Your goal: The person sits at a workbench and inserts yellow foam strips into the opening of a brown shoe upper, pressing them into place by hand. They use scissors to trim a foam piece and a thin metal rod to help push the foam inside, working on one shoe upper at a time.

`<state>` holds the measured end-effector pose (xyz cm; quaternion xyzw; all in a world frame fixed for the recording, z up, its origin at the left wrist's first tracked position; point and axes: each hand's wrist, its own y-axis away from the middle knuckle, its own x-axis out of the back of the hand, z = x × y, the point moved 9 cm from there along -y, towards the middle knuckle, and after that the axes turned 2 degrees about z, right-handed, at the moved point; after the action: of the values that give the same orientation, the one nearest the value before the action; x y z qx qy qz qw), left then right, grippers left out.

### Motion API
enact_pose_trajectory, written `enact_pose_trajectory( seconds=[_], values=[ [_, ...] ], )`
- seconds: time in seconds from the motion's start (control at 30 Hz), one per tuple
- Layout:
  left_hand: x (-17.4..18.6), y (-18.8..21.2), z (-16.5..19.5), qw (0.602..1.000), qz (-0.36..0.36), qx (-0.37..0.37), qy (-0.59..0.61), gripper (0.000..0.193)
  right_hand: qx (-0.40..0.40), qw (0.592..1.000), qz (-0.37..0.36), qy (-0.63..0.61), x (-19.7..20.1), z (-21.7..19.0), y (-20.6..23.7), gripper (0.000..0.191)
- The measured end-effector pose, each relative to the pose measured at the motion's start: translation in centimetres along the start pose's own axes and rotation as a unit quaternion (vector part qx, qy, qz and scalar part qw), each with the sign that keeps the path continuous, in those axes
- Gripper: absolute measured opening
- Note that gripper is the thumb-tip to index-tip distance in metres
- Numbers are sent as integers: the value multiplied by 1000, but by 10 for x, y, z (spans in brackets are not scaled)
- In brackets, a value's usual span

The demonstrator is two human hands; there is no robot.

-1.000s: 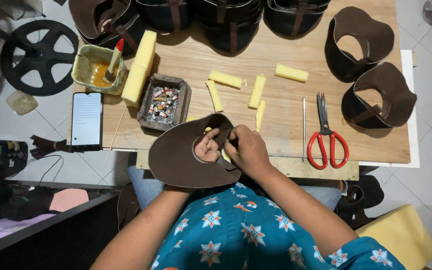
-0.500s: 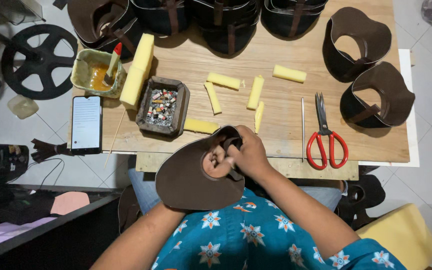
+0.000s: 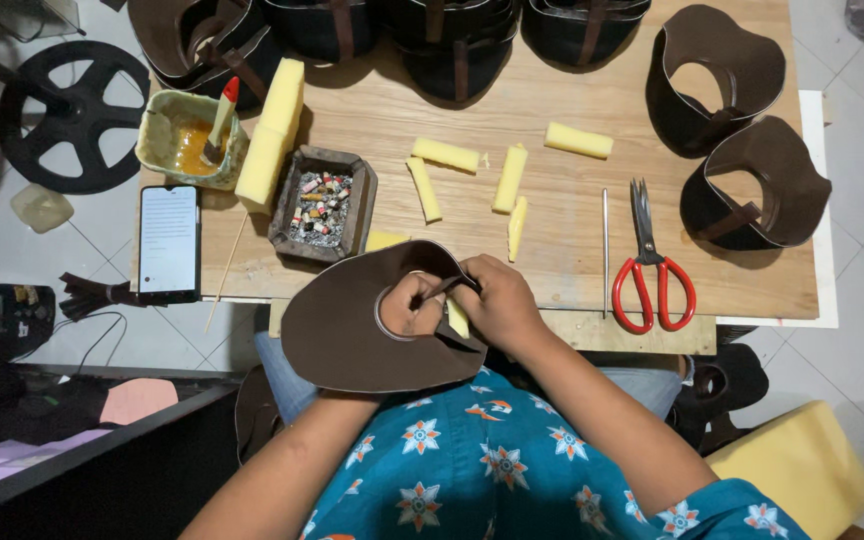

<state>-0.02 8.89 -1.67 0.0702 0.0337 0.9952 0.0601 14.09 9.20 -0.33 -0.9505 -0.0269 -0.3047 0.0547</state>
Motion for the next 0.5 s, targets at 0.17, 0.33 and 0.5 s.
enact_pose_trajectory(
  seconds=[0.17,0.33,0.5],
  values=[
    [4,15,26,965,-9,-76,-252,13,-1,991,21,133,-5,-1,6,31],
    [4,3,3,998,22,-20,-54,18,-26,997,-2,79,-5,0,6,28],
    [-2,-3,-16,999,29,16,-22,12,62,997,1,48,2,-20,10,40]
  ],
)
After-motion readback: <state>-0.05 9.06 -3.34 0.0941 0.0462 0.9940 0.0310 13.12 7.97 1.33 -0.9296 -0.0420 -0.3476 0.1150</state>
